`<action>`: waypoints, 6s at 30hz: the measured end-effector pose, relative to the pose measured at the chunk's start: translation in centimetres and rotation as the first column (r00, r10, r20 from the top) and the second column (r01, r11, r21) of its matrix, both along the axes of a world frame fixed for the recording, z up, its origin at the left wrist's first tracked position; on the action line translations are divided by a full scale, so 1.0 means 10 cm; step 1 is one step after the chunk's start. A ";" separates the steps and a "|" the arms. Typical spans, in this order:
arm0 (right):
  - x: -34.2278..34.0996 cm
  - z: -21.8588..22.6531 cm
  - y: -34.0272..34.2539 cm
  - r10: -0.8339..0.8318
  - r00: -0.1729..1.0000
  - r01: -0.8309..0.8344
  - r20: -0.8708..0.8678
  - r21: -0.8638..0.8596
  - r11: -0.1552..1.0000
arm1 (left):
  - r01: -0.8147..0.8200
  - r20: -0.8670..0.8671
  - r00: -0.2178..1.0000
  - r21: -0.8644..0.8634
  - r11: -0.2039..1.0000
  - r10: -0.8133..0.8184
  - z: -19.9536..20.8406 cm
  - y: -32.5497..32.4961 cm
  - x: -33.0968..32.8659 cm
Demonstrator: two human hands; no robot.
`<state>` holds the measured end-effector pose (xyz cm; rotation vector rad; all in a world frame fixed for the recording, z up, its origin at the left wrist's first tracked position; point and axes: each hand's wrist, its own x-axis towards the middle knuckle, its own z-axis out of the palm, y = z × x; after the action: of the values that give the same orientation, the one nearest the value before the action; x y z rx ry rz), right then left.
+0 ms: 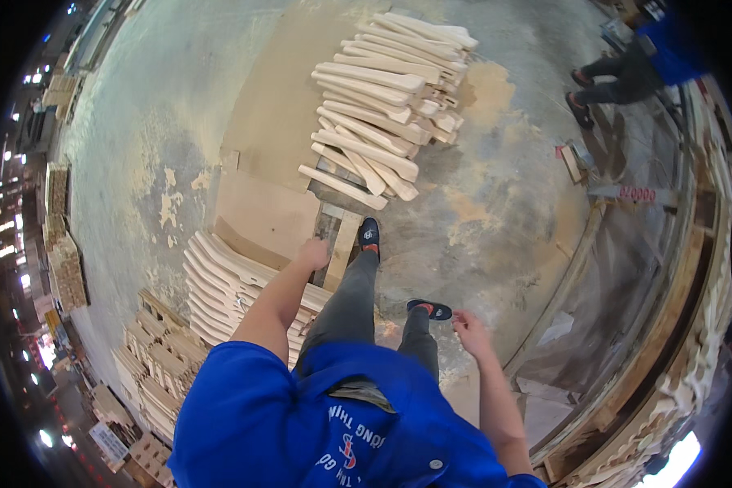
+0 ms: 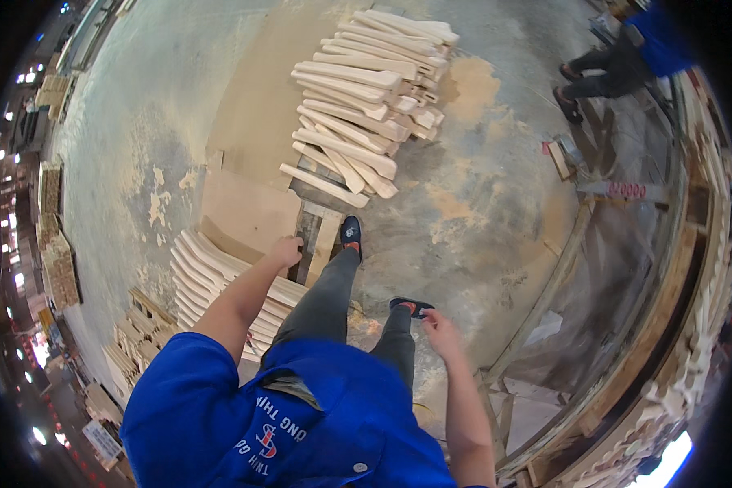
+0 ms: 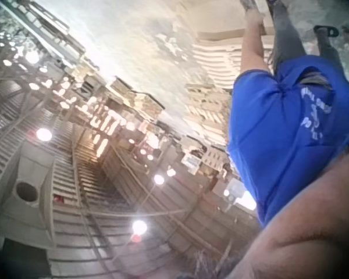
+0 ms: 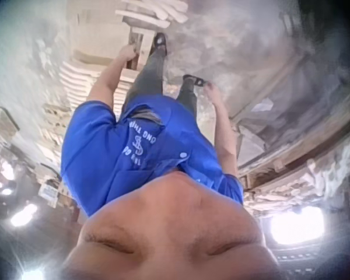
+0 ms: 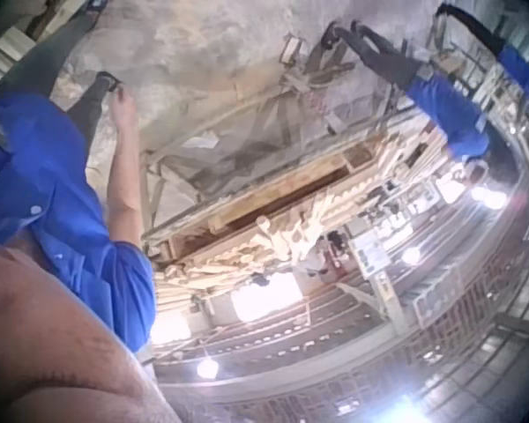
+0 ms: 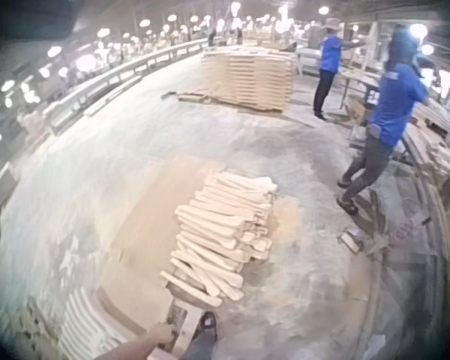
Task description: The person applies glue to wooden dowels and inserts them into pre-drilled holes in wooden chair legs. They then pick up and stack the finished legs on a pallet.
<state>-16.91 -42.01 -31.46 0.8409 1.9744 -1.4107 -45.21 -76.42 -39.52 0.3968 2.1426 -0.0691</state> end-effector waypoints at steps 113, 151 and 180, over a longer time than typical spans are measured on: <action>2.12 2.67 0.55 -0.622 -0.244 0.840 -0.744 -0.483 0.248 | -0.354 0.670 0.181 0.727 0.588 -0.720 3.50 4.18 3.26; 6.72 4.09 2.83 -0.245 0.076 0.844 -0.966 0.193 -0.501 | 0.175 -0.455 -0.053 0.872 -0.457 -0.889 3.99 6.51 7.88; -2.05 -1.34 -0.72 -0.041 0.926 0.249 0.375 -0.527 0.812 | -0.048 -0.216 0.975 0.033 0.998 0.054 -0.59 -0.37 -1.72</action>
<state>-37.38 -49.25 -44.86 0.8909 1.1386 -1.6795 -62.39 -80.09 -45.41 0.3633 2.3707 -0.0556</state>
